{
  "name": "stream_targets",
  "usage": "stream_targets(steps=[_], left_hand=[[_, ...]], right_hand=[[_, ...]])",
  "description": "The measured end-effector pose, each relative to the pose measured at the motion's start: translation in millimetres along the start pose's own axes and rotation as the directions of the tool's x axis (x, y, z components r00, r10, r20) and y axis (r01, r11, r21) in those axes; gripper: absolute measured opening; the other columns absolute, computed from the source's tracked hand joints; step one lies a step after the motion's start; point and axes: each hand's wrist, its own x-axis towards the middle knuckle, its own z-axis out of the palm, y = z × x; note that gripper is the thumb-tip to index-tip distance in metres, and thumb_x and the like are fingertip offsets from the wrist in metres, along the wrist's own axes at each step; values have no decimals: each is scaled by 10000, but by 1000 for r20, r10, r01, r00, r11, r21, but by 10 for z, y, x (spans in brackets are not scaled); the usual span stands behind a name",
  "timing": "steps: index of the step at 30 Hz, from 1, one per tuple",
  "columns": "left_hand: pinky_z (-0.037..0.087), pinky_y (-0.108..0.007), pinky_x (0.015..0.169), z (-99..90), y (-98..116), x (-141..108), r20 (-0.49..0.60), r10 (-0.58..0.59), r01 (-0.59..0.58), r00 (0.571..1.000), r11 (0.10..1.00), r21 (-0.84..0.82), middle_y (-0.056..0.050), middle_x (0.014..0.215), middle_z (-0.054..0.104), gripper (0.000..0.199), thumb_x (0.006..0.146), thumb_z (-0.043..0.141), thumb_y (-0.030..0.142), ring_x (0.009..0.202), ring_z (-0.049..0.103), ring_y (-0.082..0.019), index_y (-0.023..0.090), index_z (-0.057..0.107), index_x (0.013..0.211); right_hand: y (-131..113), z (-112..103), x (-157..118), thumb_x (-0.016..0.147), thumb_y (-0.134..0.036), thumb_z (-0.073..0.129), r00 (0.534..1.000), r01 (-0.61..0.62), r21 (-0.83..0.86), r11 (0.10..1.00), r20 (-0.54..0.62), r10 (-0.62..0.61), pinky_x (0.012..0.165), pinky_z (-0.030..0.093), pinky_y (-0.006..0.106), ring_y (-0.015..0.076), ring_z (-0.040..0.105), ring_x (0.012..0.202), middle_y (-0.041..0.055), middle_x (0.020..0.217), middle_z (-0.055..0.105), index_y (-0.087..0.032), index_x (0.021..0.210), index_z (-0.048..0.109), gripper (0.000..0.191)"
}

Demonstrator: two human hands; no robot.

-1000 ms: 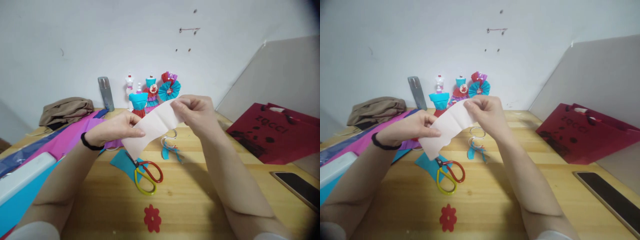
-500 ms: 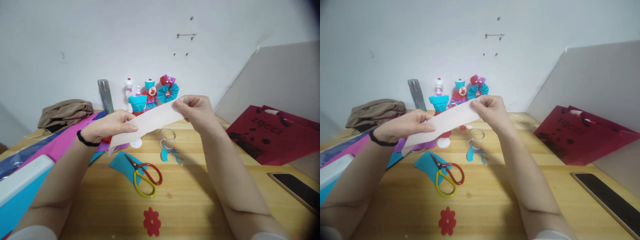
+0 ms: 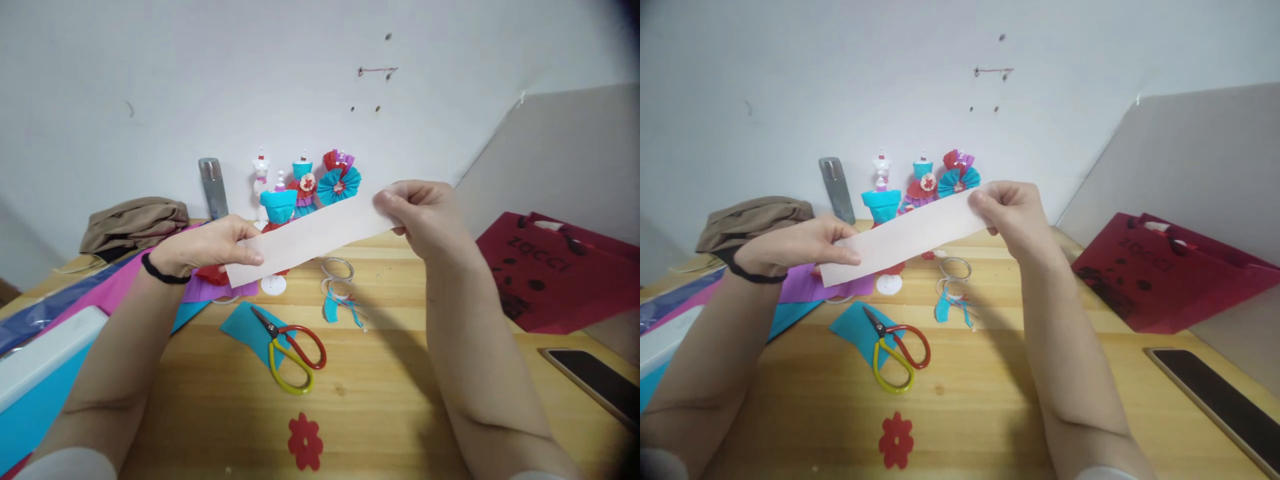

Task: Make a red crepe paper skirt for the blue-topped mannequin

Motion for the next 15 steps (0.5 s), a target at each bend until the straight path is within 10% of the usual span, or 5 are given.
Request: stream_targets(steps=[15], left_hand=[[328,-207,498,-136,-82,65,-8,-21,22,1000,954,300,-13,665,588,306,728,684,433,584,500,-122,129,675,766]], right_hand=[[1,-64,19,837,-297,612,853,-10,-463,886,458,249,558,274,287,104,370,546,-8,552,480,-187,567,482,319]])
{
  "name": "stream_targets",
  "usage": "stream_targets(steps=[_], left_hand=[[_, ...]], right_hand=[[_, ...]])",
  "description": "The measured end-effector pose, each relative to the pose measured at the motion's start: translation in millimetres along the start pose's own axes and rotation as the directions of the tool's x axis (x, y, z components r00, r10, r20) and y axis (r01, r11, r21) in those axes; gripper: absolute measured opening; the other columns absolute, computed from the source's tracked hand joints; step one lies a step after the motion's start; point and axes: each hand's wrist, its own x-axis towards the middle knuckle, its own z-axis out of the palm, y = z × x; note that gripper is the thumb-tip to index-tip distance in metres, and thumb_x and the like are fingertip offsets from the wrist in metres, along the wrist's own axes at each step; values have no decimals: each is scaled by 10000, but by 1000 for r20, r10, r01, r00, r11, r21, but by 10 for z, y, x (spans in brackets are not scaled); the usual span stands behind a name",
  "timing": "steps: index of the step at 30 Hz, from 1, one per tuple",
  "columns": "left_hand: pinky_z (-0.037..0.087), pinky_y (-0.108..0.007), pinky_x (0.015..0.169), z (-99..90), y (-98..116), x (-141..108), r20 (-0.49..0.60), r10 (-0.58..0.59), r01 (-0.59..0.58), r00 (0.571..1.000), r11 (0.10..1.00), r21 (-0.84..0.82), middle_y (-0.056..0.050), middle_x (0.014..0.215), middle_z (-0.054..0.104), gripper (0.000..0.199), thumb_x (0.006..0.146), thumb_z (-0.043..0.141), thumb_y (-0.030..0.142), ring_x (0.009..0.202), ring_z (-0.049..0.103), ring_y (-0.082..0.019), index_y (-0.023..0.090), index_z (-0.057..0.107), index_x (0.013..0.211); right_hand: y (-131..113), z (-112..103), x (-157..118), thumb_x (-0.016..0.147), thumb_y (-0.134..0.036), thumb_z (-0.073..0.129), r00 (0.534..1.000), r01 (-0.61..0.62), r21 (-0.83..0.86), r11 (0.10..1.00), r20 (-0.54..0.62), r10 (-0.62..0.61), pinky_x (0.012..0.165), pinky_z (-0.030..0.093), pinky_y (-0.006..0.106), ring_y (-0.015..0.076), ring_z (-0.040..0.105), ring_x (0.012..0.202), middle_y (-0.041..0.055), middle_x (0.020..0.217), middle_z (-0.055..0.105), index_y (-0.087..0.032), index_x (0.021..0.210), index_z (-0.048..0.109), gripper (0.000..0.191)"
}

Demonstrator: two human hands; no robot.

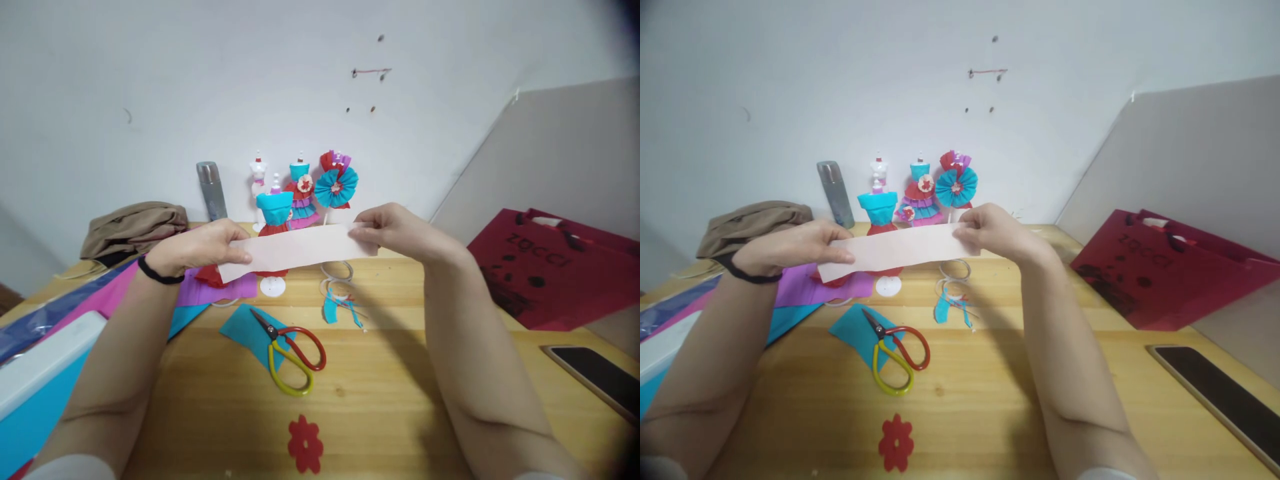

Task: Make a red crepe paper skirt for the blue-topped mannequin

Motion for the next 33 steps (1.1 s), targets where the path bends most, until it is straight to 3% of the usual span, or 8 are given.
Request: stream_targets(steps=[9,13,17,20,24,27,29,33], left_hand=[[379,-198,507,-15,25,-17,-61,-29,22,998,994,-111,-10,627,600,269,718,728,398,570,519,-120,135,672,709],[390,-205,501,27,84,-47,-59,14,-21,998,993,-116,-17,629,625,242,736,718,386,565,550,-137,145,691,733],[359,-194,490,117,193,-72,-24,107,-108,994,993,-52,-6,630,597,255,782,669,387,558,521,-119,142,664,709],[343,-190,488,191,281,-83,-16,149,-148,989,988,31,0,614,568,294,803,639,408,556,498,-111,138,643,687],[358,-184,496,272,393,-124,-64,174,-169,983,982,79,-1,637,582,309,808,628,423,577,496,-109,128,690,742],[367,-178,489,279,447,-179,-89,194,-195,977,981,-9,3,641,590,285,804,643,404,575,495,-103,131,703,748],[356,-176,467,249,449,-208,-122,172,-182,978,980,-80,15,609,581,267,809,659,392,540,480,-92,137,695,740],[401,-178,487,150,355,-199,-235,88,-130,968,977,-170,6,604,637,236,792,708,346,543,544,-103,144,651,683]], right_hand=[[184,-36,51,783,-307,658,998,21,-82,996,67,-16,530,313,277,127,446,562,1,579,551,-176,611,617,220],[199,-3,74,778,-328,710,987,138,-56,989,86,-133,603,450,296,191,625,701,45,768,715,-195,788,736,136],[21,152,57,789,-402,751,960,228,67,971,151,-235,803,548,354,259,693,1021,103,1127,747,-224,1152,717,406],[-136,349,60,802,-449,739,903,318,218,923,228,-365,841,548,352,258,670,1104,123,1226,707,-204,1278,649,543],[-246,595,88,756,-376,781,851,377,371,848,222,-476,840,527,319,210,663,1000,60,1098,718,-204,1105,693,399],[-247,659,98,763,-370,744,895,229,466,855,244,-373,642,493,263,153,632,728,7,809,686,-183,871,676,226],[-228,630,95,743,-387,747,922,133,520,844,246,-297,525,431,234,122,573,595,-19,684,630,-178,789,636,241],[-194,488,76,680,-363,801,951,96,565,820,190,-242,496,420,224,111,549,571,-21,665,616,-173,750,615,275]])
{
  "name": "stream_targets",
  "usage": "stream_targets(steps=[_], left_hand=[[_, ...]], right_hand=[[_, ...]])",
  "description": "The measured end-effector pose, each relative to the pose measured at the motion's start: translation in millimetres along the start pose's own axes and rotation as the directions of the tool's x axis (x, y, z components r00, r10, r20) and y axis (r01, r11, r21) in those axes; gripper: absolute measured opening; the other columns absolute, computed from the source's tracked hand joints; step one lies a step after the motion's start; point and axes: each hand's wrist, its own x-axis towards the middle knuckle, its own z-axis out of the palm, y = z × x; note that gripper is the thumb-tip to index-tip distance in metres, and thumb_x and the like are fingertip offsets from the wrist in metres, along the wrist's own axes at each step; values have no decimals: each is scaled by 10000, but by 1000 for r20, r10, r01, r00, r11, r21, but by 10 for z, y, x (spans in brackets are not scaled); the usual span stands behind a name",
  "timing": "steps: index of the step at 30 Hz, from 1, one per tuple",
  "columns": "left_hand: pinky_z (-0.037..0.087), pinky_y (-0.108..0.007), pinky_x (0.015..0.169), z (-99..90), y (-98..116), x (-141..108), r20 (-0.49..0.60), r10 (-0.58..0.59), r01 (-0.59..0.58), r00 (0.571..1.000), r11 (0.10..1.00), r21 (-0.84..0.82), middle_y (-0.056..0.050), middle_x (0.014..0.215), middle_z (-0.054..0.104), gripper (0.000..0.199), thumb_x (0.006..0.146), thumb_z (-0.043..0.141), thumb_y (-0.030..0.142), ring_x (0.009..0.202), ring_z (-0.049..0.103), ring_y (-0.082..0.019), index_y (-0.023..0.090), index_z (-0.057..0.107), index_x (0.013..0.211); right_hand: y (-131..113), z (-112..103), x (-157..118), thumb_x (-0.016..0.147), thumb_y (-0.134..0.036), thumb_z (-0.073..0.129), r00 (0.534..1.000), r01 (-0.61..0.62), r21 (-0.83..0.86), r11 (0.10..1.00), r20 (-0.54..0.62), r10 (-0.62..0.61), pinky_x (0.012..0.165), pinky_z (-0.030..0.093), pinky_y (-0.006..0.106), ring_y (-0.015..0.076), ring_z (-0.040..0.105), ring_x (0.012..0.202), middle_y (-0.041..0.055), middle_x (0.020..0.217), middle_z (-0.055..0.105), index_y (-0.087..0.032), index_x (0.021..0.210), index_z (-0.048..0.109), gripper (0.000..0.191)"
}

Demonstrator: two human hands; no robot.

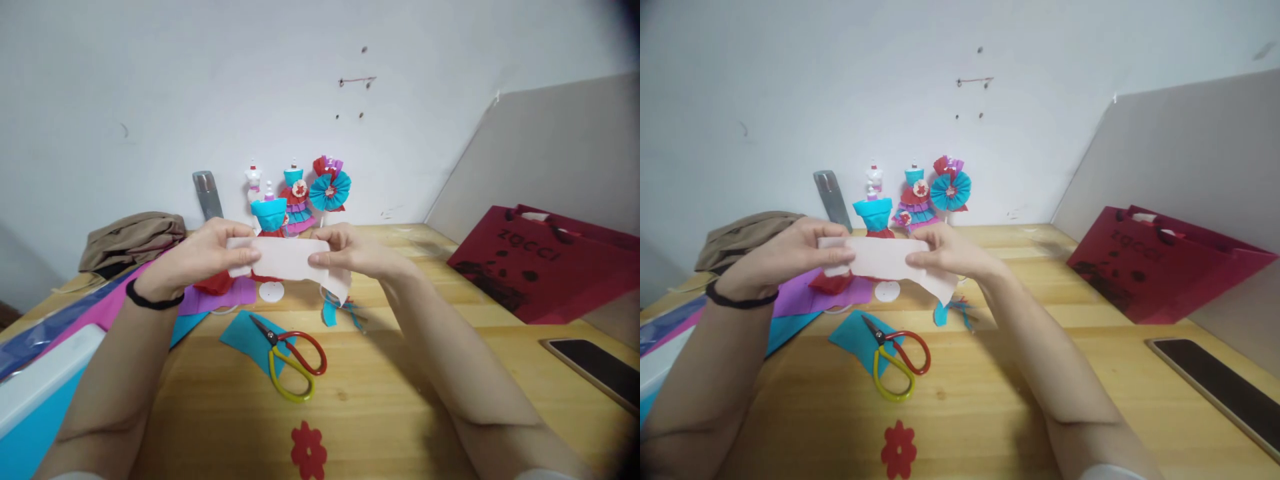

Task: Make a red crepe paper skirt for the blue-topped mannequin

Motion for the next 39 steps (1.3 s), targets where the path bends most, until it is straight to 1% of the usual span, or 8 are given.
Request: stream_targets(steps=[5,15,17,21,25,29,35,39], left_hand=[[465,-196,522,-86,-169,91,-79,-38,30,996,995,-94,-24,578,666,255,796,726,331,546,618,-128,137,644,652],[498,-182,504,-115,-259,138,-38,-58,49,998,977,-206,-25,589,680,207,775,770,299,505,618,-110,116,691,719],[511,-184,501,-114,-281,153,-56,-51,34,997,962,-271,-20,627,691,210,738,801,286,512,618,-108,110,714,810],[520,-190,487,-132,-347,189,-99,-16,-23,995,928,-373,-33,712,727,363,691,836,295,544,621,-113,105,752,989],[529,-211,502,-176,-412,212,-127,8,-62,992,901,-429,-71,760,753,285,691,846,290,572,639,-126,115,804,913],[543,-256,533,-206,-450,226,-112,31,-83,993,863,-499,-79,675,731,306,669,874,284,545,631,-137,116,824,920],[533,-248,533,-236,-470,222,-164,40,-131,986,796,-590,-69,690,738,206,662,866,209,532,635,-128,153,827,856],[548,-250,575,-266,-445,181,-161,68,-149,985,805,-575,-52,586,698,153,661,853,193,567,658,-150,154,817,805]], right_hand=[[-65,-106,-59,688,-373,795,998,-22,-22,1000,-53,20,489,412,230,112,542,561,-11,665,614,-176,748,647,254],[-49,-110,-42,724,-325,732,982,28,-205,978,-177,-65,476,258,240,80,393,522,-51,580,441,-184,618,514,281],[-43,-98,-23,718,-323,730,976,46,-203,978,-200,-88,485,280,243,86,414,534,-46,594,461,-185,624,526,263],[-51,-101,-9,673,-319,754,976,60,-110,992,-202,-81,521,361,254,114,501,567,-28,638,556,-185,704,609,199],[-20,-130,-5,651,-323,774,969,54,-52,997,-239,-65,550,414,271,138,559,594,-11,674,619,-184,780,656,224],[54,-160,27,644,-330,779,950,92,-73,993,-291,-110,533,382,263,122,521,568,-25,647,582,-188,741,617,235],[84,-186,54,692,-276,698,883,103,-358,928,-397,-251,567,345,271,134,478,608,-22,636,523,-206,682,501,209],[80,-195,49,702,-160,589,869,105,-582,806,-341,-359,606,322,280,139,452,633,-16,654,503,-208,672,470,132]])
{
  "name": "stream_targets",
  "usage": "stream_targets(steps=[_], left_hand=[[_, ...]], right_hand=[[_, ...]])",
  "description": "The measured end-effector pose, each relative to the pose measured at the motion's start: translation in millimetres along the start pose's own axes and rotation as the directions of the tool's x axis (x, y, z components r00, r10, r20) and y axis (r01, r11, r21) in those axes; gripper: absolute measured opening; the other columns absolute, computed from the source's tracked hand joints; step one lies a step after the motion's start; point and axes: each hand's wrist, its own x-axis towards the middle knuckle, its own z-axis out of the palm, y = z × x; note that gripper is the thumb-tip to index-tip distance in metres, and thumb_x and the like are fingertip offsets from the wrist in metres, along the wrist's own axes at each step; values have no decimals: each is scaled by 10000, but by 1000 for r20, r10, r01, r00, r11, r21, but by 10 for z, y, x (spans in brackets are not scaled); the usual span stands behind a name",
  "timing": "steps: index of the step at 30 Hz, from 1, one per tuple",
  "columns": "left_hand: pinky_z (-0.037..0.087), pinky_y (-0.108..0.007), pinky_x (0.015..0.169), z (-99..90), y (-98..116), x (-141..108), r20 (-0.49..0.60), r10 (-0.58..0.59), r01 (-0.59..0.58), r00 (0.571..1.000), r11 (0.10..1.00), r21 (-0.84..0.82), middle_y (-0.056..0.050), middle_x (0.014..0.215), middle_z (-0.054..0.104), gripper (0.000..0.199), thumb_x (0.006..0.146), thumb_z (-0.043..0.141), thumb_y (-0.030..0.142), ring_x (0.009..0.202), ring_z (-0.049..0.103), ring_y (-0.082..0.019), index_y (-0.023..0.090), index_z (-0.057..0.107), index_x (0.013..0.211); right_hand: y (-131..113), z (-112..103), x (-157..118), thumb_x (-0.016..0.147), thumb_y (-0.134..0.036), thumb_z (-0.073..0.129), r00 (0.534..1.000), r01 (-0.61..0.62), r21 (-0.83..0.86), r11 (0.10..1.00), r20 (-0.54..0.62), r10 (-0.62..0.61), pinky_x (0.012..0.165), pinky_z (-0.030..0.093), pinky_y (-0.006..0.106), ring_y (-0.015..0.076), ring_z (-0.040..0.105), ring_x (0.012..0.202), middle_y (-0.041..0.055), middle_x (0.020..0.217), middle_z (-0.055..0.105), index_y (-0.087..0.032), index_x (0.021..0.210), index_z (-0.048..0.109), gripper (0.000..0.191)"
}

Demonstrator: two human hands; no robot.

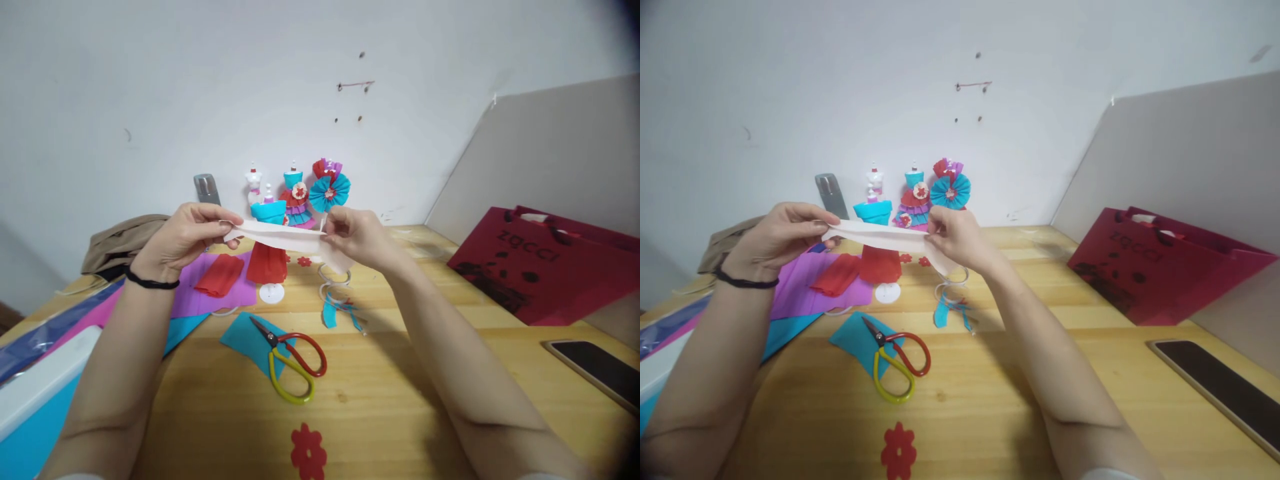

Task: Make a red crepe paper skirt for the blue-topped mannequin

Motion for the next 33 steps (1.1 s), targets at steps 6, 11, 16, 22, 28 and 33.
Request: stream_targets(steps=[6,11,16,22,28,33], left_hand=[[565,-254,612,19,53,-35,2,-29,29,1000,997,77,-90,635,733,296,744,805,436,604,696,-173,140,811,763],[513,-177,547,165,56,-48,-89,13,15,996,949,315,-22,585,695,174,693,834,292,541,641,-111,140,750,676],[526,-188,553,369,111,-120,5,19,-20,1000,924,382,-23,692,734,159,685,819,252,583,664,-129,144,769,791],[537,-183,591,460,133,-189,95,144,-169,985,922,348,-47,833,781,222,734,785,244,667,690,-137,172,811,942],[531,-194,615,405,129,-170,73,171,-186,982,901,391,-56,847,780,220,759,774,242,698,685,-143,158,808,961],[487,-185,588,396,177,-179,71,164,-177,984,841,511,-42,831,766,214,774,742,239,669,637,-119,155,801,962]], right_hand=[[-14,-24,-21,708,-85,501,978,164,-118,979,151,-146,612,292,279,136,421,634,-11,659,483,-205,673,463,130],[-110,-154,-39,822,-326,632,879,83,-84,993,475,-33,625,384,263,154,564,713,44,808,662,-165,804,630,162],[-126,-24,-38,923,-558,545,930,-40,206,978,366,-39,692,473,284,169,619,783,69,856,694,-150,820,654,435],[-204,347,-79,927,-615,542,903,-145,600,787,405,-142,885,502,339,211,646,1028,94,1087,704,-160,1059,688,496],[-260,446,-133,794,-542,733,833,-330,645,689,543,-109,659,478,264,145,619,707,19,797,678,-158,932,668,414],[-208,452,-127,827,-404,693,833,-380,562,735,553,8,594,413,242,112,553,633,1,735,630,-147,860,645,264]])
